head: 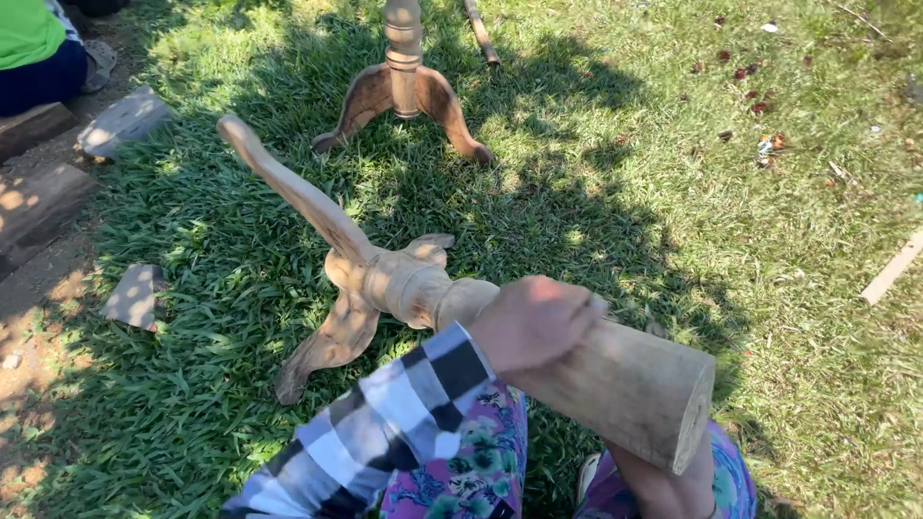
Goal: The person uses sandpaper to smooth the surface of a decorative wooden table leg outdoors.
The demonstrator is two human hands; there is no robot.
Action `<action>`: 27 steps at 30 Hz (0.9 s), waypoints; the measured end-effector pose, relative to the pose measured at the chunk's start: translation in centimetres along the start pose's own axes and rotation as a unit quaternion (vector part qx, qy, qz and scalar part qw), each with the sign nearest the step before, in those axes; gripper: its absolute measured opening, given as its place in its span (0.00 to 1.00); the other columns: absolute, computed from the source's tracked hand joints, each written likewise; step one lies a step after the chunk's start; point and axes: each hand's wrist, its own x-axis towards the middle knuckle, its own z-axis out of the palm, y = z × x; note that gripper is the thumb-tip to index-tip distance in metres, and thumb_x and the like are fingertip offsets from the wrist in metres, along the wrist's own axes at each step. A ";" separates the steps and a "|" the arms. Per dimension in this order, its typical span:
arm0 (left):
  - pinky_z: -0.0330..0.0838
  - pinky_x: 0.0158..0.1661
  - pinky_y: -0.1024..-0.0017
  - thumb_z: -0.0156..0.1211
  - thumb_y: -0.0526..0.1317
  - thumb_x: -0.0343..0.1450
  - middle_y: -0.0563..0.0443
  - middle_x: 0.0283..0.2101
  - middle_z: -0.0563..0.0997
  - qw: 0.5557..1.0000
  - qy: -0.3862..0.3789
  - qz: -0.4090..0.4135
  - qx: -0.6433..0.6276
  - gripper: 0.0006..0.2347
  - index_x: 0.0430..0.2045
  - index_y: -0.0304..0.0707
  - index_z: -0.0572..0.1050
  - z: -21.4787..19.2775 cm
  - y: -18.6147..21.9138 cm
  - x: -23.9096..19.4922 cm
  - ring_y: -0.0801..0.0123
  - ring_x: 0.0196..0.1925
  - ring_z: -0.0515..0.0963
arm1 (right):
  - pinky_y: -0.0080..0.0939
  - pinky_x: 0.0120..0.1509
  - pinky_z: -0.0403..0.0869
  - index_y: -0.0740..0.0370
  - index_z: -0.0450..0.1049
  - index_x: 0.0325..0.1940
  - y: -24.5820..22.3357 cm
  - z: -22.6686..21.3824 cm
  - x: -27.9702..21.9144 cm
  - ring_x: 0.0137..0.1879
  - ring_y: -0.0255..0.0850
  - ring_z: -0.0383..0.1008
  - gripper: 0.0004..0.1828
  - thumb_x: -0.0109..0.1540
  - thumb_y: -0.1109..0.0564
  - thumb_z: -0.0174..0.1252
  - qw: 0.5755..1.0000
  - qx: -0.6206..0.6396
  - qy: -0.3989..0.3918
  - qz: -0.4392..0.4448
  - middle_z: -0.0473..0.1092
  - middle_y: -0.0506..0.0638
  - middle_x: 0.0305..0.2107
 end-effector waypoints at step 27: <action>0.71 0.35 0.57 0.57 0.51 0.72 0.34 0.28 0.83 0.905 -0.406 -0.052 -0.120 0.22 0.26 0.22 0.81 5.3 -4.3 9.7 0.58 0.29 0.77 | 0.49 0.54 0.76 0.66 0.66 0.64 -0.5 0.3 -0.5 0.52 0.46 0.75 0.21 0.66 0.59 0.46 0.994 -0.067 -0.038 -0.077 0.71 0.58 0.52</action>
